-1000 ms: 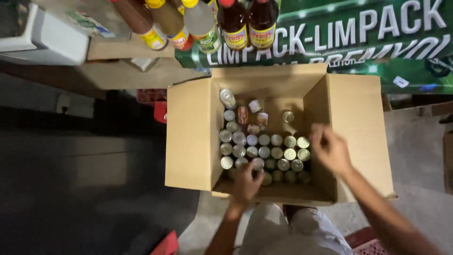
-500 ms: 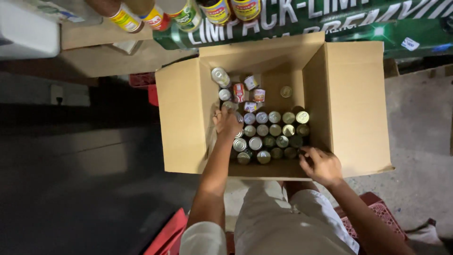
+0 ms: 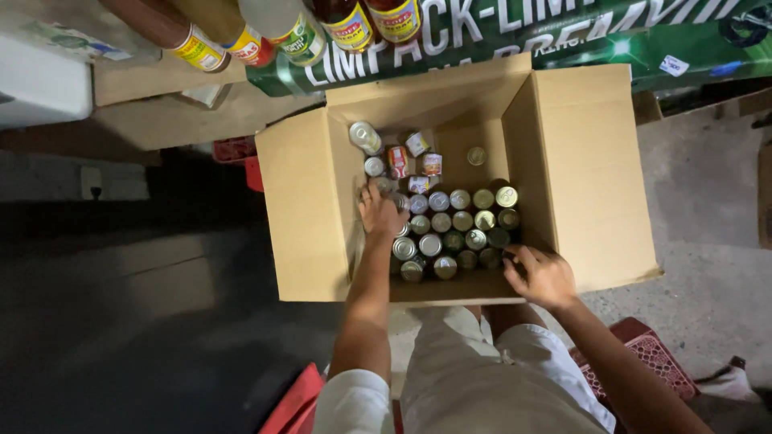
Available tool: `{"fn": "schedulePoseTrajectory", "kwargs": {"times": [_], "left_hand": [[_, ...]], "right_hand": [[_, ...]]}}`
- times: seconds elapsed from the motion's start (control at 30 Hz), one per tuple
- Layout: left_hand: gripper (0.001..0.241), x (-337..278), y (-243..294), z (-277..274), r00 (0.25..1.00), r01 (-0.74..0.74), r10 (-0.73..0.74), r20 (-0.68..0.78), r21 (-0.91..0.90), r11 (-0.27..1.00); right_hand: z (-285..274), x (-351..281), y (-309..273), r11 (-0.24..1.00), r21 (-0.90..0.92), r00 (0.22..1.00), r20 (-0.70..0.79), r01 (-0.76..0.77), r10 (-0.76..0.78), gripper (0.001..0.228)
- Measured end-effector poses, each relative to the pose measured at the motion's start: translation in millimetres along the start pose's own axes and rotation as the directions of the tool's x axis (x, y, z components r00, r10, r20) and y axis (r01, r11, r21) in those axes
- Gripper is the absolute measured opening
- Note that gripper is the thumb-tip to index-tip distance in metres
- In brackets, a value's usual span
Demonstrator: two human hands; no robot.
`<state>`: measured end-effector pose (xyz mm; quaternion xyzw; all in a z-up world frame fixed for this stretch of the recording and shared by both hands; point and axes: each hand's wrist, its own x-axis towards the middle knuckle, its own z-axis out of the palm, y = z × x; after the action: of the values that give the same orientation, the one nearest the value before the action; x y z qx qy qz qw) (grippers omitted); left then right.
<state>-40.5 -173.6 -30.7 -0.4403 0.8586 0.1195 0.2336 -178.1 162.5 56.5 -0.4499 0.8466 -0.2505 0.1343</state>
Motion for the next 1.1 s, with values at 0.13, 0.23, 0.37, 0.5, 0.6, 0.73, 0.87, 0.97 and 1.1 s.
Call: {"fn": "schedulePoseTrajectory", "kwargs": {"times": [0.13,0.23,0.37,0.5,0.6,0.73,0.87,0.97,1.1], "left_hand": [[0.084,-19,-6,-20,0.970,-0.141,0.096,-0.222,-0.198,0.970],[0.085,-26,-13,-16,0.938,-0.269,0.146,-0.316,-0.391,0.880],[0.081,-56,-9,-34,0.863,-0.463,0.224,-0.453,-0.533,0.708],[0.074,-77,1,-26,0.874,-0.486,0.223,-0.432,-0.786,0.382],[0.066,-114,12,-55,0.867,-0.395,0.320,-0.382,-0.918,-0.029],[0.061,-163,31,-84,0.821,-0.236,0.424,-0.383,-0.903,-0.359],[0.062,-207,53,-102,0.766,-0.178,0.435,-0.473,-0.807,-0.564],[0.063,-219,68,-91,0.741,-0.288,0.392,-0.545,-0.785,-0.548],[0.063,-253,84,-92,0.756,-0.285,0.370,-0.541,-0.780,-0.557]], "right_hand": [[1,1,0,1.000,0.006,1.000,-0.001,0.008,-0.008,0.029],[0,1,1,1.000,-0.018,0.999,0.041,-0.024,0.025,0.027],[2,-1,11,1.000,0.003,0.998,0.056,-0.008,0.008,0.033],[-19,6,-2,0.959,0.283,1.000,-0.004,-0.015,0.016,0.035],[-33,13,-8,0.870,0.448,0.979,0.088,-0.204,0.185,0.034],[-58,18,-22,0.533,0.818,0.976,0.180,-0.218,0.122,0.031],[-111,10,-72,0.128,0.944,0.951,0.310,-0.305,-0.020,0.041],[-109,1,-68,-0.007,0.963,0.963,0.269,-0.269,-0.034,0.045],[-121,-6,-54,0.091,0.976,0.980,0.197,-0.196,-0.010,0.051]]}}
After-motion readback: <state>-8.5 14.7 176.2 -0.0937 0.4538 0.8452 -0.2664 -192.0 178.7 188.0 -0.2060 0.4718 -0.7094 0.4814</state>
